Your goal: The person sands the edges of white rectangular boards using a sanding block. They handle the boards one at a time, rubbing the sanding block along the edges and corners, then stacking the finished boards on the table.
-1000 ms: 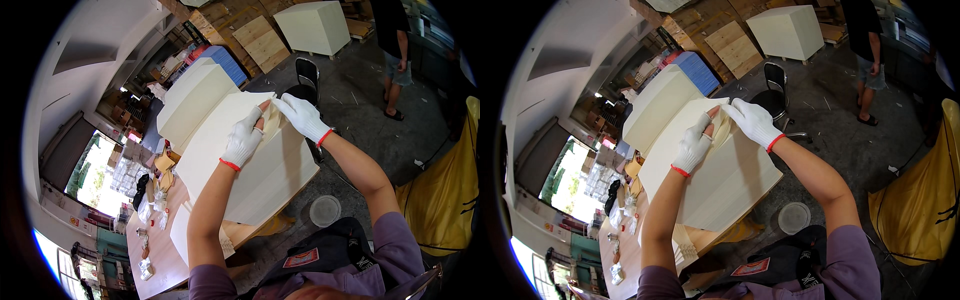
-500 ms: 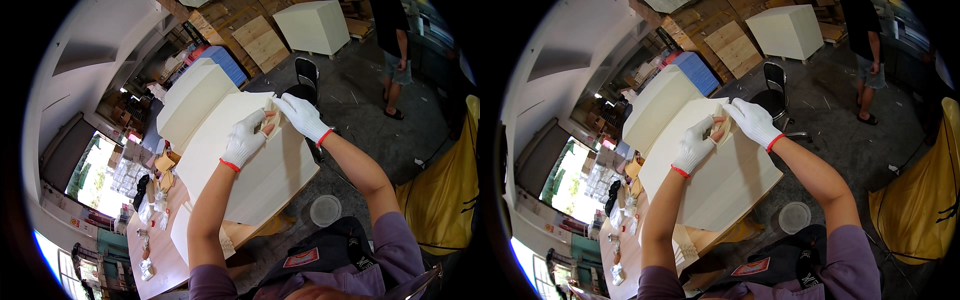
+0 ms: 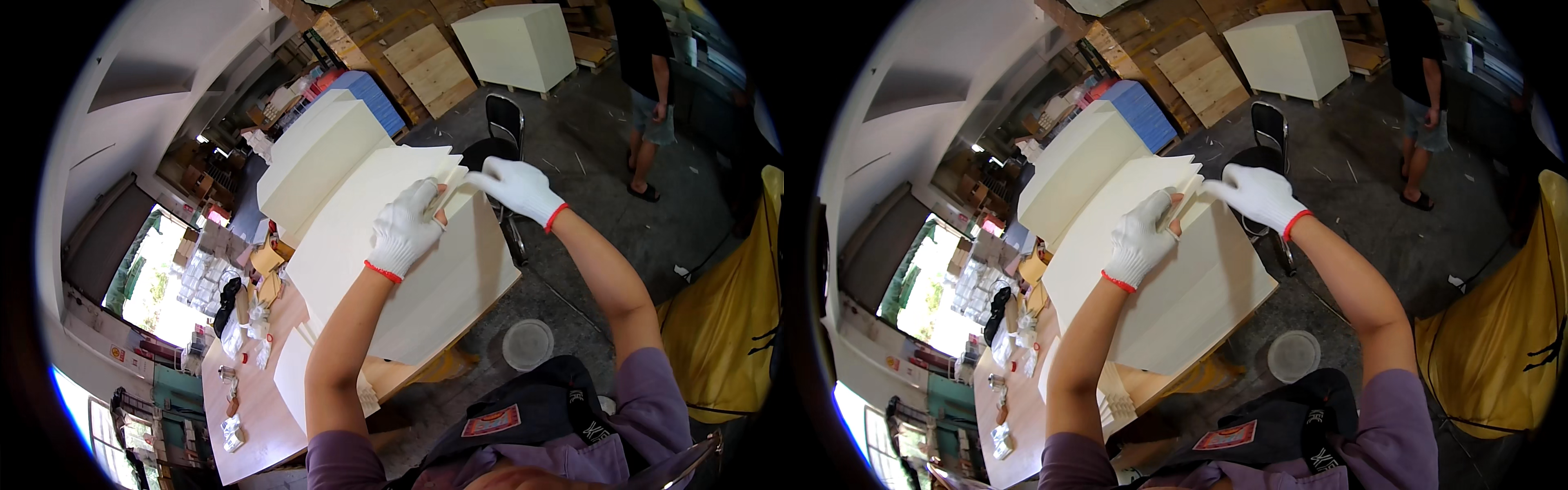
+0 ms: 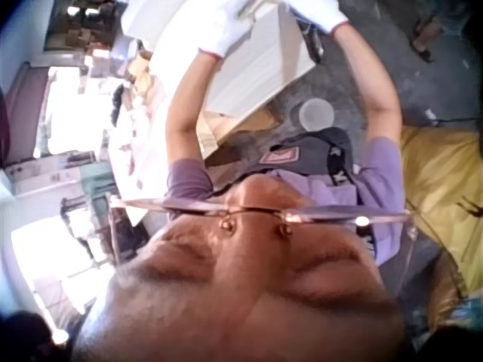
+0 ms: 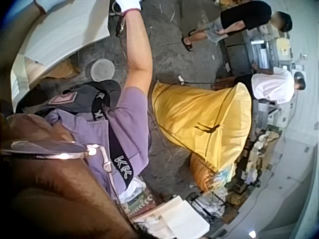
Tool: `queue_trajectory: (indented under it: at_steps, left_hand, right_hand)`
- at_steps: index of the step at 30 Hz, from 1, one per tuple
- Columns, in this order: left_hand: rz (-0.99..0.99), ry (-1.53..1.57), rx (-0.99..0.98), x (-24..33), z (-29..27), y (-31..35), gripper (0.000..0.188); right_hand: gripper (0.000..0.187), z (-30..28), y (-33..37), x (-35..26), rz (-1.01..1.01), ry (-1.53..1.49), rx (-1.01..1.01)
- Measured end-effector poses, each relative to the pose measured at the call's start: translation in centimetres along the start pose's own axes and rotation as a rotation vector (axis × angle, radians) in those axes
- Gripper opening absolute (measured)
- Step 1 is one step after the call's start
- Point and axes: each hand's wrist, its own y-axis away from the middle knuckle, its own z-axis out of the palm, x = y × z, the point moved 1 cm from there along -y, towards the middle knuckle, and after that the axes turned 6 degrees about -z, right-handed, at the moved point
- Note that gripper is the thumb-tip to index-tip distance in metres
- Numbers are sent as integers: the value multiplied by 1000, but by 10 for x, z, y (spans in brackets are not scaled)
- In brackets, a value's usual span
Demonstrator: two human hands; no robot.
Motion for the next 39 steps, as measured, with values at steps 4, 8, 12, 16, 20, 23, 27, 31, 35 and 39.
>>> queue_trajectory:
  at_steps: [4,8,12,16,20,23,27,31,35,39]
  left_hand:
    - [3,-23,-8,4,-1,0,39]
    - [-1,-87,20,3,4,-14,35]
    - [9,-126,30,-9,13,-27,34]
    - [39,-50,36,-9,12,-23,36]
    - [-43,263,-35,-15,7,-8,38]
    - [-117,403,-104,-10,1,-5,39]
    - [-138,354,-103,-2,-1,-4,42]
    - [-131,342,-100,-6,-1,-6,42]
    - [-157,451,-51,-2,2,-4,38]
    - [-99,348,-44,-3,0,-5,34]
  right_hand:
    - [59,9,2,-9,-207,187,22]
    - [55,5,-1,-6,-343,288,57]
    - [49,-2,-13,-13,-564,420,147]
    - [48,11,-20,-16,-441,8,178]
    - [50,22,-16,-23,-163,-345,133]
    - [56,26,-14,-20,-62,-363,109]
    - [58,29,-12,-19,-99,-328,182]
    - [59,32,-13,-16,-119,-317,208]
    - [59,31,-10,-16,-98,-294,206]
    - [57,27,-10,-21,-93,-271,181]
